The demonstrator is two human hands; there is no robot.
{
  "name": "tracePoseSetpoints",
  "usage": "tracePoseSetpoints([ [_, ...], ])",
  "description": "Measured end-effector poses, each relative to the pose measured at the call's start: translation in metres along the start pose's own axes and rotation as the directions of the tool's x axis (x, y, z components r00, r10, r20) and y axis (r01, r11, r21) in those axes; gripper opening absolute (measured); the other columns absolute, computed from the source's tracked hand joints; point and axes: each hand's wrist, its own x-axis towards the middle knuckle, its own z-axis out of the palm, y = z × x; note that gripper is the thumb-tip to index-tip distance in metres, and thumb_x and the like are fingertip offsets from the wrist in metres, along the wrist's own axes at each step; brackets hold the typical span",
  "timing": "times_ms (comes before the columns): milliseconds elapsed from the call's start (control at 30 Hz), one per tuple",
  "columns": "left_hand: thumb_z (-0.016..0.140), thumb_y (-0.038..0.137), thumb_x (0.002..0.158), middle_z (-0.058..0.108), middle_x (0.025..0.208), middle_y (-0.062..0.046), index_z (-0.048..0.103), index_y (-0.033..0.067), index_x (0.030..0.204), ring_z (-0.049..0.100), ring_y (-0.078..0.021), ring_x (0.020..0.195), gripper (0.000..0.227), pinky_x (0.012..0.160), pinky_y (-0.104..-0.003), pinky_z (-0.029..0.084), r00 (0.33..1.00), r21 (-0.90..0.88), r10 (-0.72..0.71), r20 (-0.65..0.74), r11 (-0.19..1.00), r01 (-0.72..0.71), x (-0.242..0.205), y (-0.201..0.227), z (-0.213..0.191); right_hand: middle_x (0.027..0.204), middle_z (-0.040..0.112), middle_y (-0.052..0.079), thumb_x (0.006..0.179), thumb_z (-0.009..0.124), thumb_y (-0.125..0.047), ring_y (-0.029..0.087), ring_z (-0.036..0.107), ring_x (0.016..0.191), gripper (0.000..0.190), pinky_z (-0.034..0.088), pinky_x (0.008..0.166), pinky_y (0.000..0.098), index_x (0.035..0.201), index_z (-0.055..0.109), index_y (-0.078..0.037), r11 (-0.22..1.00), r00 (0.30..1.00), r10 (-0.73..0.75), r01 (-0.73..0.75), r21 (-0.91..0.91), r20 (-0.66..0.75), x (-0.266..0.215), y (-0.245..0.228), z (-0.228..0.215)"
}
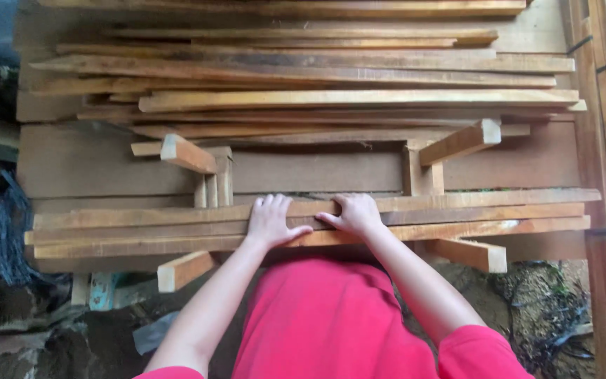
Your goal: Sorting and arranging wooden planks on a workbench and into a frame.
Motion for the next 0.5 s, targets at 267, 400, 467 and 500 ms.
tracePoseSetpoints([
  [267, 0.052, 0.086, 0.08, 0.062, 0.117, 0.001, 0.059, 0.0199, 0.125, 0.062, -0.02, 0.111, 0.08, 0.098, -0.044, 0.044, 0.999, -0.008, 0.006, -0.033, 1.0, -0.006, -0.004, -0.004, 0.012, 0.118, 0.077, 0.01, 0.066, 0.039, -0.101, 0.032, 0.068, 0.121, 0.096, 0.054, 0.098, 0.0427, 0.105, 0.081, -0.024, 0.96, 0.684, 0.252, -0.268, -0.086, 0.685, 0.066, 0.0, -0.013],
  [400, 0.053, 0.082, 0.082, 0.063, 0.117, 0.002, 0.06, 0.0204, 0.124, 0.061, -0.0195, 0.112, 0.075, 0.099, -0.044, 0.044, 0.999, 0.005, -0.003, -0.041, 1.0, 0.003, -0.004, -0.006, 0.017, 0.134, 0.07, 0.008, 0.05, 0.047, -0.108, 0.029, 0.061, 0.132, 0.114, 0.05, 0.107, 0.0426, 0.116, 0.079, -0.02, 0.928, 0.552, 0.297, -0.36, -0.098, 0.779, 0.079, 0.005, -0.012],
  [467, 0.052, 0.081, 0.083, 0.063, 0.117, 0.003, 0.06, 0.0209, 0.123, 0.062, -0.0191, 0.111, 0.073, 0.098, -0.044, 0.044, 0.999, 0.005, -0.002, -0.041, 1.0, 0.002, -0.003, -0.007, 0.019, 0.138, 0.067, 0.01, 0.055, 0.044, -0.106, 0.029, 0.058, 0.136, 0.116, 0.048, 0.11, 0.0429, 0.121, 0.076, -0.017, 0.932, 0.537, 0.29, -0.345, -0.107, 0.792, 0.077, -0.008, -0.033],
  [500, 0.051, 0.08, 0.084, 0.062, 0.116, 0.003, 0.061, 0.0215, 0.123, 0.062, -0.0187, 0.11, 0.071, 0.097, -0.043, 0.044, 0.999, 0.005, -0.006, -0.038, 1.0, 0.006, -0.004, -0.007, 0.02, 0.143, 0.064, 0.013, 0.059, 0.04, -0.105, 0.029, 0.055, 0.139, 0.117, 0.046, 0.113, 0.0432, 0.126, 0.074, -0.014, 0.938, 0.519, 0.28, -0.327, -0.115, 0.808, 0.074, -0.016, -0.042],
])
